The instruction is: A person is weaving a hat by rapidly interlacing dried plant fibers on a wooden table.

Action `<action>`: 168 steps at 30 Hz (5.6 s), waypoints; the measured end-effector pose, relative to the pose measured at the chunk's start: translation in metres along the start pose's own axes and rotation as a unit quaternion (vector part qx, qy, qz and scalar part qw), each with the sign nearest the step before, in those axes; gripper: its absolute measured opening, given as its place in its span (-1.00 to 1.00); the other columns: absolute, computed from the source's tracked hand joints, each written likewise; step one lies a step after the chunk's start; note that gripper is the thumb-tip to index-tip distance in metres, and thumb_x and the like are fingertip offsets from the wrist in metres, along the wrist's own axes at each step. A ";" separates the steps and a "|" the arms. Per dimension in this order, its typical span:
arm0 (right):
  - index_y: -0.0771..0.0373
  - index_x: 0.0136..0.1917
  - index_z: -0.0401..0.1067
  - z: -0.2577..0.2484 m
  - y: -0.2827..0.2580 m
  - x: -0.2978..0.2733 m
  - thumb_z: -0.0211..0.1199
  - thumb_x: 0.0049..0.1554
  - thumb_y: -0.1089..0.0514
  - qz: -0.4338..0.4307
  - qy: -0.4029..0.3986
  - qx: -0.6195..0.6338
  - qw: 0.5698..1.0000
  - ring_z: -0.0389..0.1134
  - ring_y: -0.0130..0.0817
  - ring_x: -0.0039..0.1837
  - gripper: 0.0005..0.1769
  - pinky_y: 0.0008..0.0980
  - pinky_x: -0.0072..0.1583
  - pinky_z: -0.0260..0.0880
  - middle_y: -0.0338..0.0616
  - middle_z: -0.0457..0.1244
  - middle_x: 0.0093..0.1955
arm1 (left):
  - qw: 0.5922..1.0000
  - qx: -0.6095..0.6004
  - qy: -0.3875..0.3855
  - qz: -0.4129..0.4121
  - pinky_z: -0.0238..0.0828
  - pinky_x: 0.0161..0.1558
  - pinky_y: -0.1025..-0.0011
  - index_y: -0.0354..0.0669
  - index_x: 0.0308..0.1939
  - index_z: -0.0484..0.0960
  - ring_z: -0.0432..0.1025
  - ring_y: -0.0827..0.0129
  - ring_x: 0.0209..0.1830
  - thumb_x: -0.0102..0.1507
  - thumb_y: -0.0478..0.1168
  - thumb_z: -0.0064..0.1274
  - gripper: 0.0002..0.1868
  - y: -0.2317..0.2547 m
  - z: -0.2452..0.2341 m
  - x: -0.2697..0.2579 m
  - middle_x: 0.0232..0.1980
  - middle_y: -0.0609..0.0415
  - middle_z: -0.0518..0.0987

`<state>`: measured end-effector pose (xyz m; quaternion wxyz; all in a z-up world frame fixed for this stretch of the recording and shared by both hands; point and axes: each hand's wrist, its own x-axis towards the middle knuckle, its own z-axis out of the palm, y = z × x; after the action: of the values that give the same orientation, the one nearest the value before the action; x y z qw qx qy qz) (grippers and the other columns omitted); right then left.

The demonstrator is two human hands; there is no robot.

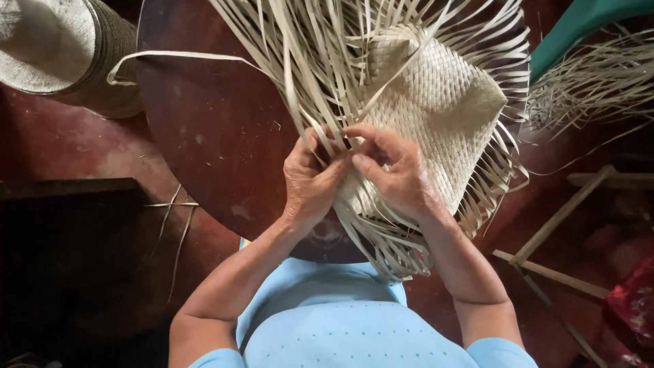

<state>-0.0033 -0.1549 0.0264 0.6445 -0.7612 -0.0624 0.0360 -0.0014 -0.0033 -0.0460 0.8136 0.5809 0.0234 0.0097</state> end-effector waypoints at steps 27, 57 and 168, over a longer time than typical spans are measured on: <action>0.45 0.30 0.42 0.009 0.006 0.002 0.19 0.15 0.47 -0.014 -0.005 -0.070 0.997 0.31 -0.42 -0.29 -0.58 -0.48 -0.27 0.36 -0.06 0.35 -0.22 | 0.996 -0.068 0.048 -0.038 0.47 -0.39 0.60 -0.23 -0.19 0.66 0.47 0.59 -0.41 0.16 -0.38 0.36 -0.80 0.009 0.005 0.003 -0.41 0.09 0.62; 0.32 0.18 0.46 0.039 -0.028 -0.026 0.24 0.23 0.24 -0.250 0.000 -0.291 0.923 0.40 -0.14 -0.22 -0.75 -0.23 -0.10 0.49 -0.05 0.31 -0.25 | 0.992 -0.029 0.065 -0.107 0.29 -0.48 0.65 -0.21 -0.46 0.64 0.27 0.60 -0.57 0.08 -0.33 0.43 -0.80 0.017 0.019 0.005 -0.58 0.13 0.53; 0.36 -0.11 0.56 0.002 -0.078 0.063 0.29 0.15 0.41 0.015 -0.299 -0.165 0.940 0.46 -0.26 -0.26 -0.94 -0.39 -0.21 0.49 0.07 0.42 -0.26 | 0.975 0.068 -0.206 -0.040 0.24 -0.32 0.46 -0.21 -0.35 0.62 0.25 0.53 -0.37 0.21 -0.48 0.14 -0.89 0.058 -0.042 0.015 -0.46 0.14 0.37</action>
<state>0.0555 -0.1317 0.1045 0.4608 -0.8120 -0.2454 0.2609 0.0119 0.0558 -0.0047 0.7593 0.6229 -0.1205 -0.1445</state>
